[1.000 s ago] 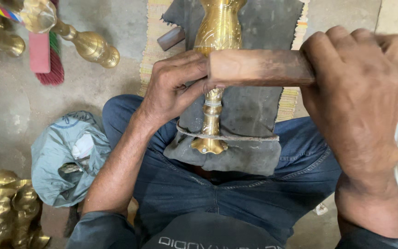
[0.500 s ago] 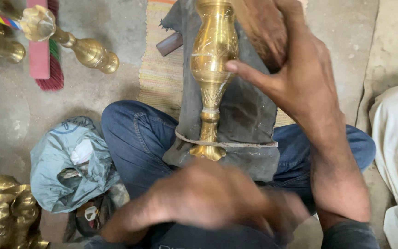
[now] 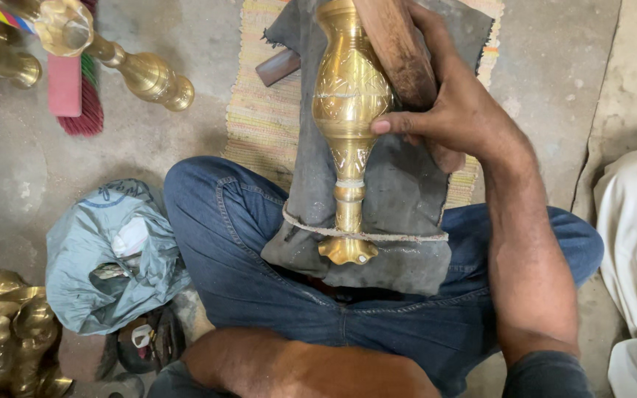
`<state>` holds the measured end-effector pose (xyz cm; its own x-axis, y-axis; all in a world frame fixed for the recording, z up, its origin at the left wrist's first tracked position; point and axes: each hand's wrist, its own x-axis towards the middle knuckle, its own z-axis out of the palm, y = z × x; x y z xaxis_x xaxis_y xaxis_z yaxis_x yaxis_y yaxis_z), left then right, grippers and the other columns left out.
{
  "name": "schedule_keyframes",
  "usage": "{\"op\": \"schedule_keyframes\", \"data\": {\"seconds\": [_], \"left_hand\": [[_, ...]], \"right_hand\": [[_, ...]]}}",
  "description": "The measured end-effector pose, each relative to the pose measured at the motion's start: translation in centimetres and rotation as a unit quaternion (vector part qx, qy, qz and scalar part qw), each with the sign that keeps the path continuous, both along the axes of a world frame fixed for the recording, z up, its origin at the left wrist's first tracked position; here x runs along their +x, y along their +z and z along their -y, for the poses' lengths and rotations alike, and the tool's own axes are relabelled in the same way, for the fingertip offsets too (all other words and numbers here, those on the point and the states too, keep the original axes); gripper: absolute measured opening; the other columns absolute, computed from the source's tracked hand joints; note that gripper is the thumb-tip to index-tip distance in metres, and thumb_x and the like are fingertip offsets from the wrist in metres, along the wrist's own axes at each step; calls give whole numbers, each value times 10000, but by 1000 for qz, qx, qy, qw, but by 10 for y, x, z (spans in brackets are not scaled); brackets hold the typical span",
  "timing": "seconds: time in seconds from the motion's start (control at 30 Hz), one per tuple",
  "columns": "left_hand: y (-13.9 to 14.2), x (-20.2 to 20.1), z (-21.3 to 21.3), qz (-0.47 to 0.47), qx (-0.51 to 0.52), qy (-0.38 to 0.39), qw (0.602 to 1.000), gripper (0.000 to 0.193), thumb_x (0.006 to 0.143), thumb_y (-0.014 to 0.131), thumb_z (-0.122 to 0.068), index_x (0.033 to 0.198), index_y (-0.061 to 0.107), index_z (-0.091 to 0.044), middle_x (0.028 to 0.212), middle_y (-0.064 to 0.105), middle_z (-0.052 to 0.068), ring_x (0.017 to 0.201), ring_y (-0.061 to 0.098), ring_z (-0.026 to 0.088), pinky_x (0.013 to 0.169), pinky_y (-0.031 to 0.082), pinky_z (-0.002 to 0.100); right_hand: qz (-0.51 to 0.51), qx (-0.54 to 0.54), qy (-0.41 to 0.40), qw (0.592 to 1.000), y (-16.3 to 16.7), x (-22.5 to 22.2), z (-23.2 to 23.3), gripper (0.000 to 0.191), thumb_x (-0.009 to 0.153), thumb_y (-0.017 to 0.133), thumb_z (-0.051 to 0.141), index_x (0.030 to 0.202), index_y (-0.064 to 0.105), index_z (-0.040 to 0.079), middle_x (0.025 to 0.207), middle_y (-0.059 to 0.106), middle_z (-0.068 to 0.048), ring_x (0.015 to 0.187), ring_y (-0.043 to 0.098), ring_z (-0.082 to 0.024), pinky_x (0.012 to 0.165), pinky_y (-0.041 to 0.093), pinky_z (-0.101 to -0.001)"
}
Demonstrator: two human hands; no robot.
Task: The person sits on the floor with a brass lamp body held on a padded lap board and hammers a metal punch against the lamp's surface using a wooden mallet, repositioning the punch repeatedly to work different spots on the brass. He occasionally rotates the lamp and steadies it with his free hand while continuing to strike.
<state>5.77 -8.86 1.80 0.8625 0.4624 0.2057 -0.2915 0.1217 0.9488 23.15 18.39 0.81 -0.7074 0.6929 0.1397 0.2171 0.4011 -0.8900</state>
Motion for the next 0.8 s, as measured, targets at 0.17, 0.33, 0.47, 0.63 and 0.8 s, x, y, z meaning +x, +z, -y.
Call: {"op": "schedule_keyframes", "data": {"seconds": [0.17,0.33,0.47,0.63,0.8], "left_hand": [[-14,-6,11,-18,10,1,1000,265,1144,487,-164,1262,619,33,1181,713,114,1087,717,193,907,611,311],[-36,-36,32,-59,26,24,998,246,1108,505,-136,1242,629,29,1189,727,121,1089,732,205,898,615,322],[-43,-54,43,-93,48,75,992,234,1080,520,-115,1227,637,25,1196,738,127,1090,744,215,890,619,331],[-8,-74,21,-138,192,310,921,223,1045,538,-87,1207,647,21,1205,751,134,1092,759,228,880,623,343],[5,-47,-45,-193,209,629,724,260,958,818,9,1166,665,-20,1136,774,145,978,789,222,859,647,304]], "right_hand": [[-7,53,18,998,1,0,3,1163,840,960,374,1681,185,161,1748,338,-225,1678,327,-367,1315,316,-515],[45,105,-45,993,20,-9,25,1148,882,909,531,1725,181,252,1620,542,-254,1499,555,-412,1188,427,-520],[128,100,-109,981,27,-21,36,1154,777,849,680,1649,201,292,1273,744,-188,1144,751,-379,1050,562,-488],[64,143,-83,984,22,-25,29,1141,813,885,650,1673,237,273,1347,749,-227,1243,718,-407,1104,558,-525],[47,120,-64,990,15,-15,19,1169,844,924,575,1687,223,169,1542,563,-296,1396,618,-414,1113,501,-516]]}}
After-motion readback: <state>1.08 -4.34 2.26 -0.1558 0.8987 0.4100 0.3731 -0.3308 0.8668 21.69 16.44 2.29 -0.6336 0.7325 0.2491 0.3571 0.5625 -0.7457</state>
